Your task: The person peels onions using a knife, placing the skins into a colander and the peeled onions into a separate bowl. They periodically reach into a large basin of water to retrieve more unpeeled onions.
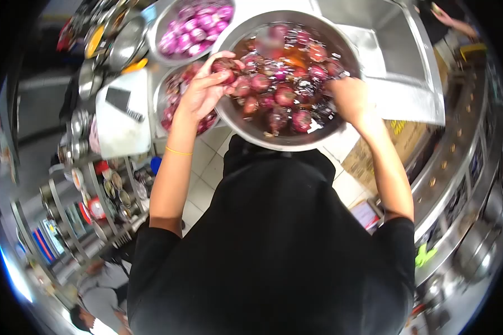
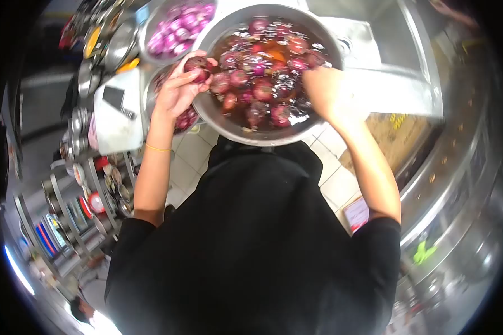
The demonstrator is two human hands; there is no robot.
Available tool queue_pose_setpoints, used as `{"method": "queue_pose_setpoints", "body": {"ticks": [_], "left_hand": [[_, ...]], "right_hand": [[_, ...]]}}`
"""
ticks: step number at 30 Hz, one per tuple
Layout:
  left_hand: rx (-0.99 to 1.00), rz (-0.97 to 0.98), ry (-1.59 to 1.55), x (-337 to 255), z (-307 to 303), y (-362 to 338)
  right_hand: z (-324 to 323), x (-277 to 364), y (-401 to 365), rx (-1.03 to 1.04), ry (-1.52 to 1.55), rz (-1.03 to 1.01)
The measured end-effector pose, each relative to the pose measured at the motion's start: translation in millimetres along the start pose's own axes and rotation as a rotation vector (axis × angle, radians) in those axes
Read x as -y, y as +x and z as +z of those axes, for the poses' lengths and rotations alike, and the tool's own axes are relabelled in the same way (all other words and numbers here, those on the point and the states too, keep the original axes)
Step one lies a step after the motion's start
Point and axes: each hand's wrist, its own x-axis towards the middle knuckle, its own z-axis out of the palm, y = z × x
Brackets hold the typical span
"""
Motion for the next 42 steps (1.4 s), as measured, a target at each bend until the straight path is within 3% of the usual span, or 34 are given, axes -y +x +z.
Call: {"method": "queue_pose_setpoints", "body": {"ticks": [5,7,8,9,10,11,12,13,15,18,23,25,30,37,39,42], "left_hand": [[-0.18,0.196,-0.147,0.1,-50.3,-37.1],[-0.165,0.164,-0.355,-3.8,-71.5,-46.4],[-0.24,0.158,-0.412,-2.8,-76.4,-51.4],[-0.15,0.156,-0.497,1.2,-88.9,-56.0],[-0.137,0.172,-0.512,-0.3,-89.3,-60.6],[-0.121,0.181,-0.526,-2.0,-86.0,-65.3],[-0.129,0.158,-0.505,-1.4,-87.6,-69.7],[-0.093,0.171,-0.469,-3.3,-87.4,-74.3],[-0.126,0.181,-0.411,-10.0,-88.5,-86.9],[-0.175,0.222,-0.386,-18.1,-100.2,-101.3],[-0.222,0.207,-0.356,-24.4,-131.0,-113.9],[-0.209,0.189,-0.318,-28.8,-140.5,-116.2],[-0.239,0.304,-0.17,-28.7,-148.0,-114.7],[-0.32,0.474,0.304,-21.4,-162.7,-110.1],[-0.315,0.634,0.658,-24.4,-162.1,-108.9],[-0.268,0.683,0.654,-24.1,-162.4,-106.7]], "right_hand": [[-59.7,-20.2,-23.1,-0.115,0.342,0.187],[-46.2,-7.8,-11.6,-0.529,0.377,0.069],[-47.2,10.2,-11.9,-0.365,0.596,0.288],[-33.2,28.0,-9.1,-0.324,0.879,0.264],[-25.8,63.1,-1.5,-0.396,1.099,0.114],[-26.5,98.6,5.2,-0.358,1.147,0.016],[-39.9,137.5,5.8,-0.149,1.219,0.116],[-33.7,164.2,14.8,-0.05,1.268,0.094],[-30.7,214.1,31.6,0.017,1.302,0.087],[-39.5,260.5,49.9,-0.096,1.234,0.003],[-28.7,295.8,63.3,-0.07,1.251,0.055],[-26.2,303.4,68.1,0.043,1.349,0.139],[-19.7,325.4,79.7,0.032,1.608,0.189],[-18.5,337.9,94.4,0.025,1.753,0.155],[-19.9,338.7,97.5,0.001,1.774,0.13],[-21.8,339.6,100.7,0.118,2.014,0.221]]}}
